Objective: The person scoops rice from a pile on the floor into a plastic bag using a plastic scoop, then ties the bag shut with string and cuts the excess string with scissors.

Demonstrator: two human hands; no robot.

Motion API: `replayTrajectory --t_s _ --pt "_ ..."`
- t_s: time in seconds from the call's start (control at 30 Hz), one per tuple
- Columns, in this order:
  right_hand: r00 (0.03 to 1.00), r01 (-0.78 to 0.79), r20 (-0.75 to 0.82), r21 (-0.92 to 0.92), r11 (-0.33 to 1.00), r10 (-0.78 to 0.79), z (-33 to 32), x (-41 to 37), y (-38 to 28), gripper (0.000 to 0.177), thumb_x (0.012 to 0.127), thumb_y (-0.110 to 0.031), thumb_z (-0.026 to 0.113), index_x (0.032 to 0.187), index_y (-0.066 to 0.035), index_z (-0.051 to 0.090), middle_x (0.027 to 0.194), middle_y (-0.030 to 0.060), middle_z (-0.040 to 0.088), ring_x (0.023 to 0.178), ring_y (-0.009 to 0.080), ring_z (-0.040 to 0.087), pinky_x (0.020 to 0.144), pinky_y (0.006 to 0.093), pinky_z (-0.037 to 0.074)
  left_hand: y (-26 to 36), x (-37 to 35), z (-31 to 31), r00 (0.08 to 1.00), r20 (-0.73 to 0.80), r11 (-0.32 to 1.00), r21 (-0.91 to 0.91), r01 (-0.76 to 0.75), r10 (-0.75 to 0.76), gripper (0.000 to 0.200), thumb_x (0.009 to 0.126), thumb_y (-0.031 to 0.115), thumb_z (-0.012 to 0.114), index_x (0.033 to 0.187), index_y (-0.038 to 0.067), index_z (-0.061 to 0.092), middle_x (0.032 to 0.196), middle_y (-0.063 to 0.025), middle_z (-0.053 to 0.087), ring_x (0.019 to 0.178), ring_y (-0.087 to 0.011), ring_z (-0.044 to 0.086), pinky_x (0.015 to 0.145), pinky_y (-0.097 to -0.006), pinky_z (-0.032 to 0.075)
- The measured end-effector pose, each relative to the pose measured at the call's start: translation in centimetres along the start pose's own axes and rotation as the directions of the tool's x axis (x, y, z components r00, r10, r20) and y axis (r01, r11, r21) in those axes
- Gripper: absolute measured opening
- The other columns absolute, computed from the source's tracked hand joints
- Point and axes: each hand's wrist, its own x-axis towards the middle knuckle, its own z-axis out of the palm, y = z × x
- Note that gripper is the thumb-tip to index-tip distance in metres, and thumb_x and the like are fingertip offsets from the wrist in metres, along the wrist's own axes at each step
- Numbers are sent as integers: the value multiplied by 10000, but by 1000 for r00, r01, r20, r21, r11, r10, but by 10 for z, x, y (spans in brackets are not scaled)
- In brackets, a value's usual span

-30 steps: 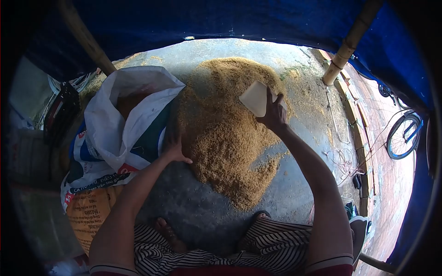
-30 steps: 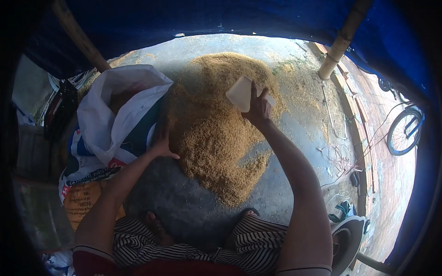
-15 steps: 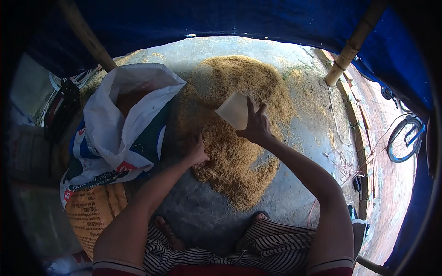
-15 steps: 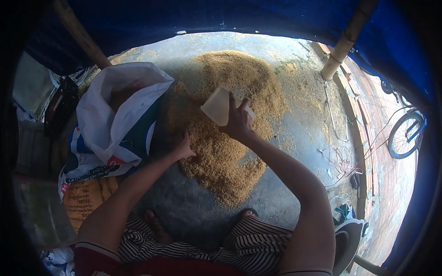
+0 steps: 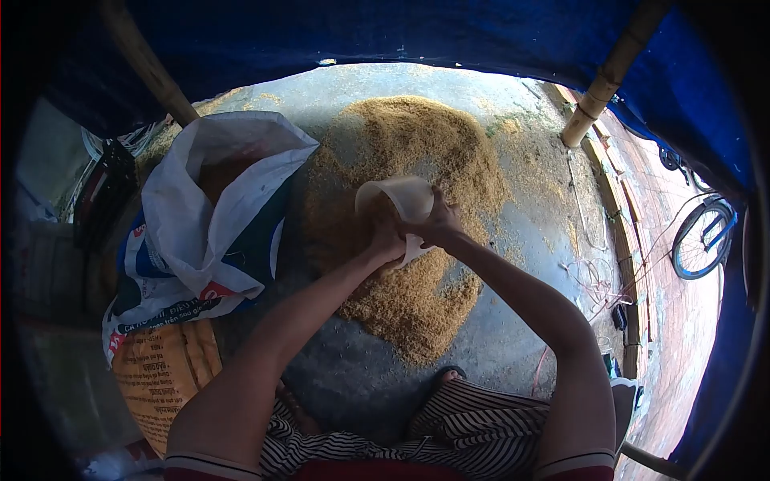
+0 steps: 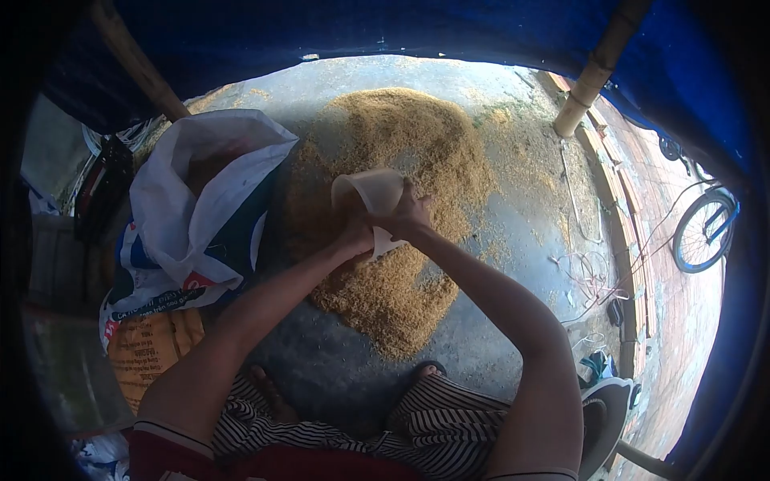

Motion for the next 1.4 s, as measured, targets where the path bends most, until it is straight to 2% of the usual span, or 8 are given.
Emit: replayTrajectory --t_s 0.27,0.33,0.5,0.7,0.8,1.03,1.33,1.4 --pt "984 -74 175 498 864 -17 -35 32 47 1057 603 -364 805 1355 -27 143 1105 232 505 739 265 618 598 321 583 56 -5 -90 978 153 972 164 -167 142 837 679 233 747 1334 25 268 1230 -199 447 1137 -286 463 947 -363 389" --pt "992 -46 128 445 894 -13 -55 31 56 1042 616 -366 798 1359 -32 149 1093 221 522 746 244 610 604 309 577 38 -16 -113 965 240 988 -131 -80 110 869 694 272 737 1355 25 232 1280 -212 413 1158 -307 455 966 -380 374" --pt "997 10 70 338 941 -36 -91 32 78 1029 605 -366 802 1359 -48 177 1121 249 494 735 246 606 619 305 573 -81 -71 -134 949 314 871 472 -134 -24 1211 522 452 813 1401 58 80 1377 -283 208 1284 -393 242 1018 -447 302" --pt "944 155 -209 -407 900 -257 -81 32 98 1100 496 -496 805 1359 -150 217 1176 255 344 1023 403 492 896 492 439 -57 -131 -111 891 400 736 666 -122 -214 1339 450 497 824 1400 51 -8 1407 -290 58 1276 -493 146 985 -528 314" --pt "949 227 -145 -306 925 -281 -67 26 98 1076 515 -459 799 1350 -81 236 1105 211 533 1062 388 457 893 496 393 -47 -136 -89 907 379 791 605 -93 -183 1279 487 411 831 1401 65 7 1384 -314 82 1275 -480 163 993 -508 312" --pt "956 221 -112 -327 919 -270 -26 -13 71 1136 491 -462 821 1368 -157 167 1115 227 391 973 414 480 835 481 463 -25 -123 -21 954 214 900 424 102 -209 1282 471 217 863 1399 91 -13 1373 -270 137 1257 -468 204 994 -513 315" --pt "986 130 -76 -234 964 -151 -11 -41 44 1112 534 -337 799 1389 -130 119 1141 240 305 908 422 548 802 401 524 -17 -85 14 1000 17 978 208 19 -23 1205 468 162 846 1384 42 71 1382 -214 190 1279 -366 224 1068 -438 209" --pt "993 86 -61 -165 982 -97 -11 -37 45 1101 536 -335 802 1383 -135 129 1144 246 296 912 418 543 779 416 534 -15 -67 16 984 28 976 123 -180 178 1120 470 157 837 1361 31 170 1358 -209 251 1267 -360 260 1063 -423 216"
